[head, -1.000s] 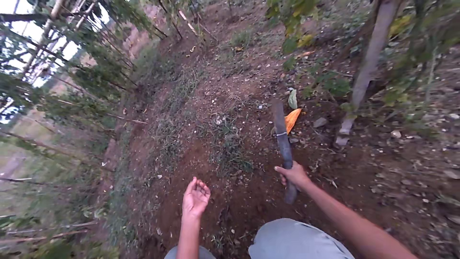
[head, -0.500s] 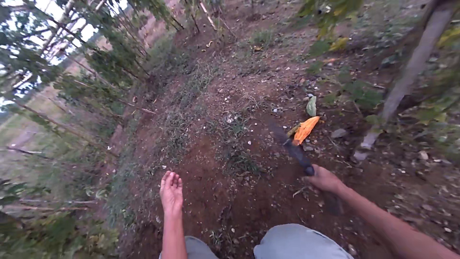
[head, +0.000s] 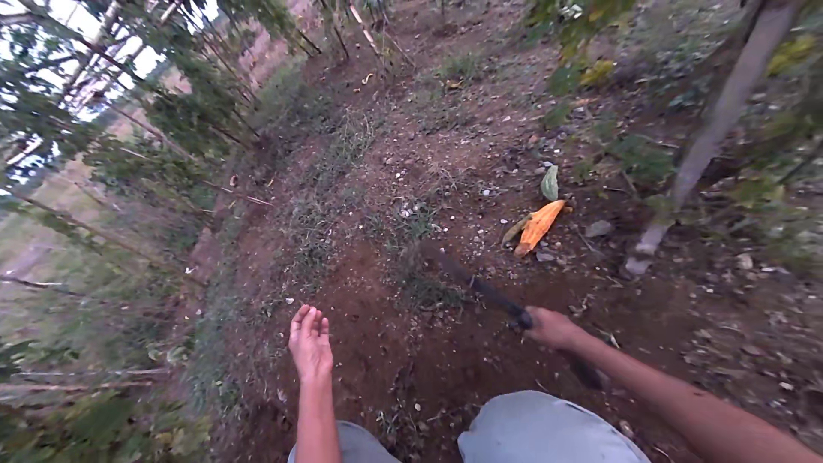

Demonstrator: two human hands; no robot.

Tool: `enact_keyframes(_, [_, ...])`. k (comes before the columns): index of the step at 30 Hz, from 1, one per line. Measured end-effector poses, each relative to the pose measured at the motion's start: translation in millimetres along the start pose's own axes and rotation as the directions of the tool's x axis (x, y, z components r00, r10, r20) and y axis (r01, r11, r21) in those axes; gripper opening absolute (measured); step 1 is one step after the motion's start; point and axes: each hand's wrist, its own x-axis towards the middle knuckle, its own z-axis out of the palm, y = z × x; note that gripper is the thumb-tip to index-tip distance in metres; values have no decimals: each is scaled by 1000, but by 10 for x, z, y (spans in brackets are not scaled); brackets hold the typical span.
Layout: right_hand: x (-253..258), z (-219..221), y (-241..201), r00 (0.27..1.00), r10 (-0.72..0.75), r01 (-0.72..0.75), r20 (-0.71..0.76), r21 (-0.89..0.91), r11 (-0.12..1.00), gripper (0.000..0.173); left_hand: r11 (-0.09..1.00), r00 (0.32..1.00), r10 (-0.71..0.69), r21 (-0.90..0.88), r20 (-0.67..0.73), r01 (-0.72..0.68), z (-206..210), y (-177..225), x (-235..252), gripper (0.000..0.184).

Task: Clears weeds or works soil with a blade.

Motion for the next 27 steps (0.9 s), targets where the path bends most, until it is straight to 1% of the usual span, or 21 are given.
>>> enact_keyframes(2, [-2, -194, 83, 995, 23, -3, -102, 192, 981, 42, 1000, 1000, 3, 8, -12, -3, -33, 0, -2, 12])
enact_keyframes(3, [52, -243, 79, 986, 44, 14, -164, 340, 940, 40, 1000, 1000, 7, 8, -23, -7, -31, 3, -2, 13])
enact_keyframes(5, [205, -211, -49, 950, 139, 87, -278, 665, 741, 36, 1000, 1000, 10, 16, -30, -9, -18, 6, -3, 13])
enact_keyframes(6, [292, -135, -125, 933, 187, 122, -306, 760, 639, 38, 1000, 1000, 10, 22, -29, -9, -7, -1, -5, 14])
enact_keyframes(7, [388, -4, -160, 922, 209, 147, -327, 792, 593, 41, 1000, 1000, 9, 24, -28, -8, 6, -16, -7, 13])
enact_keyframes(8, [459, 178, -147, 921, 194, 143, -337, 759, 636, 45, 1000, 1000, 6, 26, -25, -6, 18, -29, -14, 13])
enact_keyframes(9, [467, 382, -100, 937, 145, 106, -317, 656, 747, 49, 1000, 1000, 4, 26, -19, -3, 28, -38, -23, 13])
enact_keyframes(10, [420, 539, -44, 970, 88, 35, -226, 491, 870, 50, 1000, 1000, 0, 24, -12, 1, 44, -41, -29, 13])
enact_keyframes(11, [346, 628, 3, 994, 52, -23, -93, 287, 958, 49, 1000, 1000, -5, 23, -11, 5, 64, -47, -33, 13])
enact_keyframes(12, [260, 659, 34, 999, 47, -48, 13, 112, 993, 48, 1000, 1000, -11, 23, -9, 11, 75, -51, -36, 13])
enact_keyframes(13, [185, 637, 70, 996, 45, -46, 73, 17, 999, 48, 1000, 1000, -17, 24, -6, 18, 69, -48, -32, 13])
enact_keyframes(14, [126, 540, 131, 994, 41, -39, 103, -23, 999, 47, 999, 1000, -26, 24, -5, 26, 62, -57, -32, 13])
enact_keyframes(15, [77, 389, 191, 993, 33, -30, 114, -23, 999, 44, 999, 999, -31, 20, -5, 31, 60, -66, -29, 13])
enact_keyframes(17, [-12, 78, 265, 995, 20, -25, 96, 55, 998, 36, 999, 1000, -31, 8, 1, 31, 57, -58, -14, 12])
enact_keyframes(20, [-26, -207, 211, 999, 46, -35, -24, 328, 944, 28, 1000, 1000, -19, 3, 4, 19, 40, -35, -34, 11])
enact_keyframes(21, [37, -229, 160, 994, 68, -24, -82, 451, 892, 31, 1000, 1000, -15, 3, 7, 15, 40, -29, -40, 12])
enact_keyframes(23, [215, -111, 17, 972, 150, 12, -181, 676, 737, 39, 1000, 1000, -5, 0, 11, 5, 38, -29, -50, 13])
enact_keyframes(24, [307, 17, -51, 964, 174, 31, -201, 735, 678, 42, 1000, 1000, -3, -4, 8, 3, 41, -27, -53, 13])
enact_keyframes(25, [368, 182, -99, 964, 170, 36, -205, 733, 679, 43, 1000, 1000, -2, -5, 4, 2, 50, -26, -58, 13])
enact_keyframes(26, [390, 370, -112, 974, 132, 23, -186, 656, 755, 43, 1000, 1000, -2, -5, 0, 2, 62, -27, -65, 13])
enact_keyframes(27, [358, 526, -118, 990, 77, -7, -120, 495, 869, 43, 1000, 1000, -6, 3, 0, 6, 79, -35, -72, 13])
